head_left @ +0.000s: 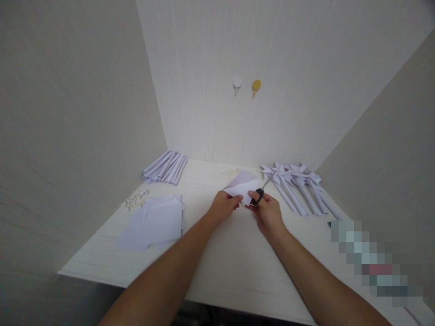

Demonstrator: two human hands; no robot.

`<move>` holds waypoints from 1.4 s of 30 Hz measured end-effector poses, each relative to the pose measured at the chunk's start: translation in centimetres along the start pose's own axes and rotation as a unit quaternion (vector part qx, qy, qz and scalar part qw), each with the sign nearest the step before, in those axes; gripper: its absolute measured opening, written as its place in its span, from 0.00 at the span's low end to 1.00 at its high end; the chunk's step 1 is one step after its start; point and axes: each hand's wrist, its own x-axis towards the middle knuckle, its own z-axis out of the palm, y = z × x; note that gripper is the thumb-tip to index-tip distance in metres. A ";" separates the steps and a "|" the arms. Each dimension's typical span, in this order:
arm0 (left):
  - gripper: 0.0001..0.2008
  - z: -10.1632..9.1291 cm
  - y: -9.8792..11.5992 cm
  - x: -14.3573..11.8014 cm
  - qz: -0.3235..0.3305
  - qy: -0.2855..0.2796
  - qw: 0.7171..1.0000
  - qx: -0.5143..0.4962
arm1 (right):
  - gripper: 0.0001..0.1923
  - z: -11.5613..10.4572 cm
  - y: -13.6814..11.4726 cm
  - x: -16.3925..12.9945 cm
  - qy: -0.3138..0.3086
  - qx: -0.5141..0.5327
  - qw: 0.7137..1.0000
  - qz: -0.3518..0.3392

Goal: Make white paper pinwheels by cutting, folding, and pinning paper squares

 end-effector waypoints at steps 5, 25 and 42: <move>0.11 -0.7 -0.5 0.7 -0.001 0.032 0.999 0.040 | 0.23 0.1 -0.2 0.2 -0.057 -0.073 0.995 0.027; 0.15 -2.7 1.9 -0.3 0.132 0.160 0.976 -0.064 | 0.24 0.5 -1.5 -2.1 -0.216 -0.305 0.926 0.047; 0.13 -2.5 1.7 -0.1 0.126 0.144 0.977 -0.097 | 0.24 0.5 -1.3 -2.0 -0.221 -0.266 0.937 0.051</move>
